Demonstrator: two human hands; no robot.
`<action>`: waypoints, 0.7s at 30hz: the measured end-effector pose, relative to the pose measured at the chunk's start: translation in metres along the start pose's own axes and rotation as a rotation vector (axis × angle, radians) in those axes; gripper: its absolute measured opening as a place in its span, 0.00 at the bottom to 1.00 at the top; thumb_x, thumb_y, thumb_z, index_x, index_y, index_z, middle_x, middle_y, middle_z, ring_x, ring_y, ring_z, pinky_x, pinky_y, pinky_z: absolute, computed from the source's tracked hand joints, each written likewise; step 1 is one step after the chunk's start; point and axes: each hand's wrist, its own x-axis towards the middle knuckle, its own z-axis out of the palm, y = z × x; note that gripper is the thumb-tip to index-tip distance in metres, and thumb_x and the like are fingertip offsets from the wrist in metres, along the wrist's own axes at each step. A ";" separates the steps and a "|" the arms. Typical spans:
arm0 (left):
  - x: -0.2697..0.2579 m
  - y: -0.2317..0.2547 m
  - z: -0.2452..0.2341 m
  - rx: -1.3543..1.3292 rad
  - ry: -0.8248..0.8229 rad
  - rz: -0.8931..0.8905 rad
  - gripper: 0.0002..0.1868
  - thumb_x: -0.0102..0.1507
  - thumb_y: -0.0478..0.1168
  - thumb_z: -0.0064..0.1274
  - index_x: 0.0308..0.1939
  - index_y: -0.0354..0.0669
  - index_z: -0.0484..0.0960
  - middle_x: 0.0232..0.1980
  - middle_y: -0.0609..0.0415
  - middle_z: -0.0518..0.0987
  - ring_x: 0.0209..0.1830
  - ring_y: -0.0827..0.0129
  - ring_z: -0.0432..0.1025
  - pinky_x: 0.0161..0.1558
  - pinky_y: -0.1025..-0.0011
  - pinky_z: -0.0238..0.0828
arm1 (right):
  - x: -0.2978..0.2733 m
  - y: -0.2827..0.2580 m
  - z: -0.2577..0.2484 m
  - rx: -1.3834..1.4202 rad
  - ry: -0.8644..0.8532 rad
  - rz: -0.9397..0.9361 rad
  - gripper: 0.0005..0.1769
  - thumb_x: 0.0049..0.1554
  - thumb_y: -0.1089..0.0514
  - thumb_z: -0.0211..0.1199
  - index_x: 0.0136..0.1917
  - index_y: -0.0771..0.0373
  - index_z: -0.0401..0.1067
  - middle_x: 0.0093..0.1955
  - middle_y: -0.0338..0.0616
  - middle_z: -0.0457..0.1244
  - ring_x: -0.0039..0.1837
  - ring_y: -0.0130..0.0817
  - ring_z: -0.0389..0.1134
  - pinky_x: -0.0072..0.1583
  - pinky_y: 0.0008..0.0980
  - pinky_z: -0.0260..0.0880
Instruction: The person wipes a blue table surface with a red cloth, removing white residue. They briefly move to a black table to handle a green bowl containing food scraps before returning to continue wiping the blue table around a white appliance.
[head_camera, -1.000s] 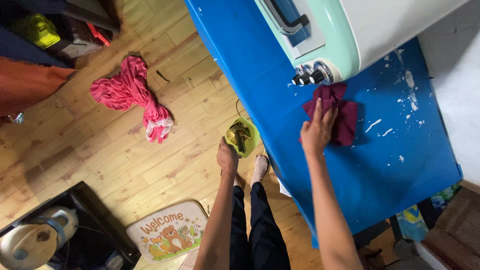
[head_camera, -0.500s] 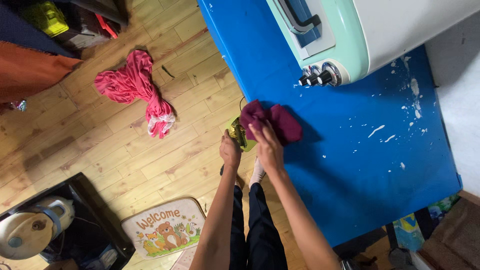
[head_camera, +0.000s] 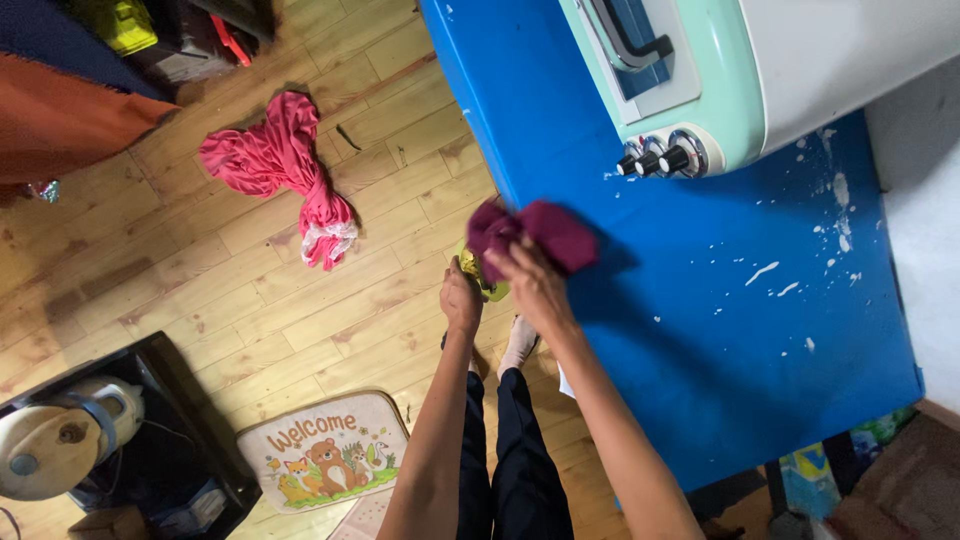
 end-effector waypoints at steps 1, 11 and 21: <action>-0.002 0.003 -0.007 -0.057 -0.007 -0.025 0.29 0.63 0.31 0.44 0.70 0.33 0.66 0.47 0.42 0.79 0.29 0.57 0.79 0.33 0.64 0.77 | -0.002 -0.013 -0.004 0.035 0.012 -0.013 0.36 0.53 0.74 0.59 0.70 0.48 0.71 0.73 0.55 0.60 0.75 0.55 0.61 0.71 0.44 0.65; -0.068 -0.027 -0.105 -0.006 0.343 0.336 0.26 0.64 0.33 0.46 0.68 0.35 0.70 0.47 0.41 0.80 0.41 0.47 0.78 0.43 0.57 0.76 | -0.036 -0.113 -0.101 0.120 0.119 -0.055 0.42 0.48 0.75 0.56 0.74 0.49 0.66 0.73 0.59 0.59 0.73 0.56 0.60 0.70 0.47 0.64; -0.184 0.007 -0.278 -0.147 0.257 -0.016 0.23 0.67 0.39 0.48 0.67 0.41 0.72 0.51 0.38 0.81 0.43 0.46 0.79 0.46 0.55 0.75 | -0.085 -0.102 -0.143 -0.178 0.290 0.120 0.34 0.58 0.70 0.58 0.74 0.44 0.69 0.74 0.56 0.60 0.74 0.55 0.61 0.74 0.46 0.63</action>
